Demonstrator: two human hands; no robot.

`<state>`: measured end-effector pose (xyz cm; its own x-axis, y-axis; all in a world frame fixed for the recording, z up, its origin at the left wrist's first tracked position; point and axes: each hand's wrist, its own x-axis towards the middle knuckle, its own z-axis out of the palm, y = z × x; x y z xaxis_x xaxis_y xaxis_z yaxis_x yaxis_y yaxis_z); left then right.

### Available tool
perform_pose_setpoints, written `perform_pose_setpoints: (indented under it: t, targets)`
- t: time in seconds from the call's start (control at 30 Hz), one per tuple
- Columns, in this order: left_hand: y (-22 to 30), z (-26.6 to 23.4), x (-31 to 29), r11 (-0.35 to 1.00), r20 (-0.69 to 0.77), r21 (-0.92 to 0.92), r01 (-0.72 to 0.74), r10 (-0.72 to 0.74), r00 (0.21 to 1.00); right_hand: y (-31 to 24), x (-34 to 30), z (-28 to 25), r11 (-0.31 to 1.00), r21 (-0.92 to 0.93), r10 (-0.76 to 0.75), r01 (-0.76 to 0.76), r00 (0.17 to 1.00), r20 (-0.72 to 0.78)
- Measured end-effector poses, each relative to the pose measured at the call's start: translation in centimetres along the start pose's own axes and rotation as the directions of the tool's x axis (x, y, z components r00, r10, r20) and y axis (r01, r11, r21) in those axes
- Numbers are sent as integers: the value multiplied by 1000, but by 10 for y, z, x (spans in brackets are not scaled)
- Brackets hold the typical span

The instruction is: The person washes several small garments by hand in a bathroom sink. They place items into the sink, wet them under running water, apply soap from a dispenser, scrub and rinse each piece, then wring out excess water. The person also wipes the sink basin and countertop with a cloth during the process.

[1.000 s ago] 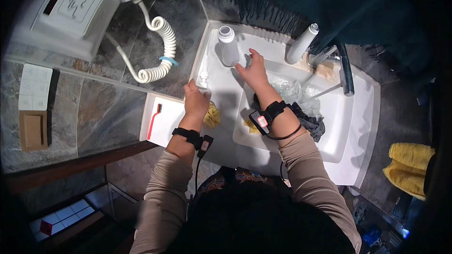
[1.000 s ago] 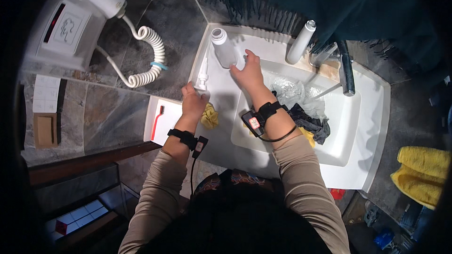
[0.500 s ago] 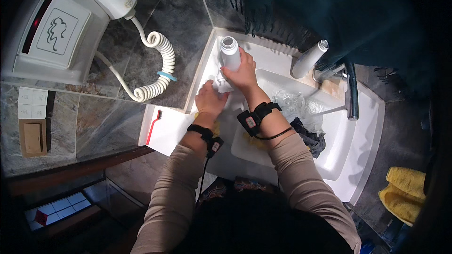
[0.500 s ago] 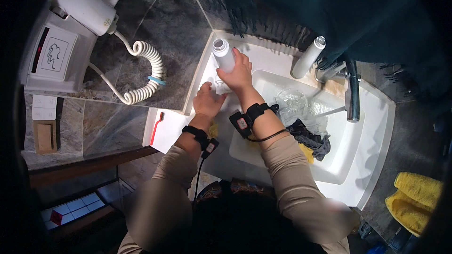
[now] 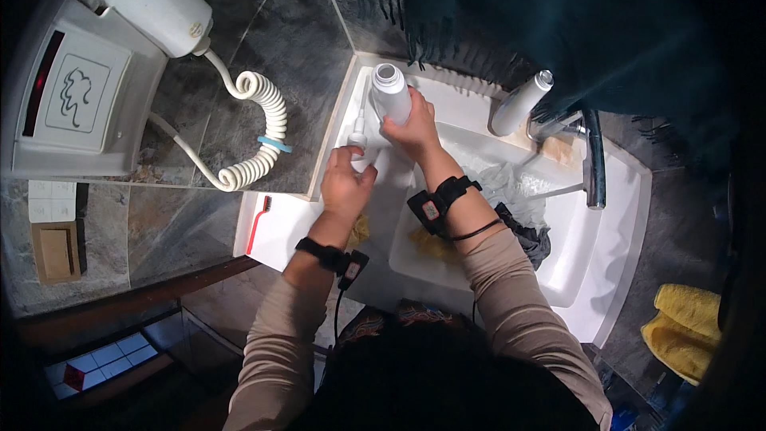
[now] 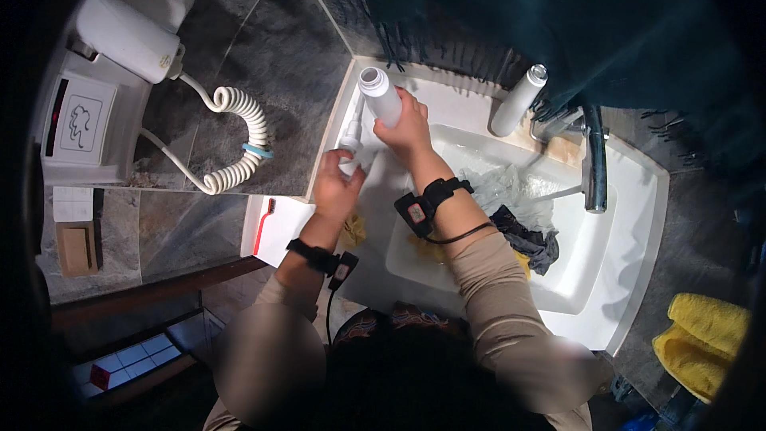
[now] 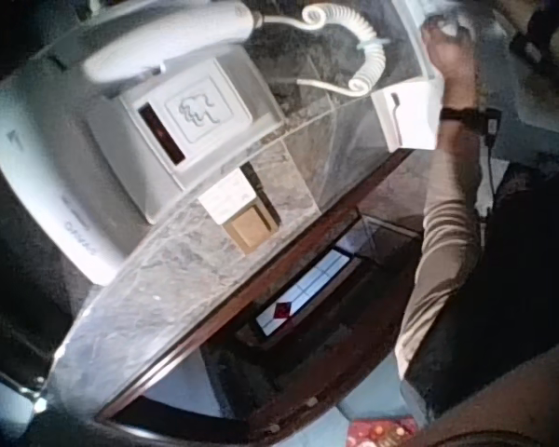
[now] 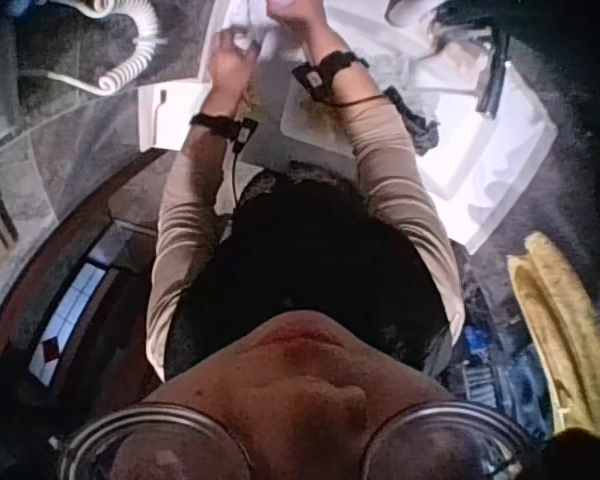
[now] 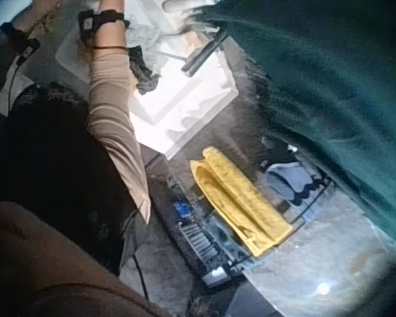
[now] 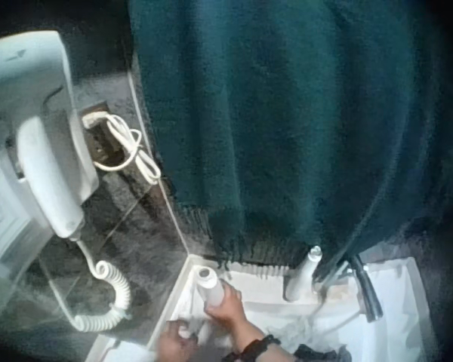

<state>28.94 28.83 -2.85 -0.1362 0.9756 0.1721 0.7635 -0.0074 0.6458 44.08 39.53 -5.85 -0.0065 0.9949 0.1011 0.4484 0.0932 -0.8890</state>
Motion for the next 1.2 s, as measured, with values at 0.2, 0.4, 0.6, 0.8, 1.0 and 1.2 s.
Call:
perform_pose_setpoints:
  t: [0.2,0.4,0.6,0.8,1.0,1.2]
  targets:
    - [58,-74,-23,982,-242,-188,-27,-20,970,3,7,-2,993,99,61,-56,997,-44]
    - [96,-112,-35,948,-285,-251,-198,124,951,-19,-9,-21,952,-197,-291,235,897,-333]
    - [117,-136,-21,897,-342,-239,-372,281,897,-66,-32,-49,853,-42,-509,521,810,-291]
    - [129,-133,0,921,-374,-30,-388,350,859,-76,-17,-56,961,-81,-275,264,938,-212]
    - [137,-137,6,908,-429,-247,-339,212,878,-68,-12,-44,966,-67,-258,249,943,-208]
    - [132,-129,16,940,-400,-109,-324,257,880,-65,-5,-46,959,-138,-274,247,930,-246]
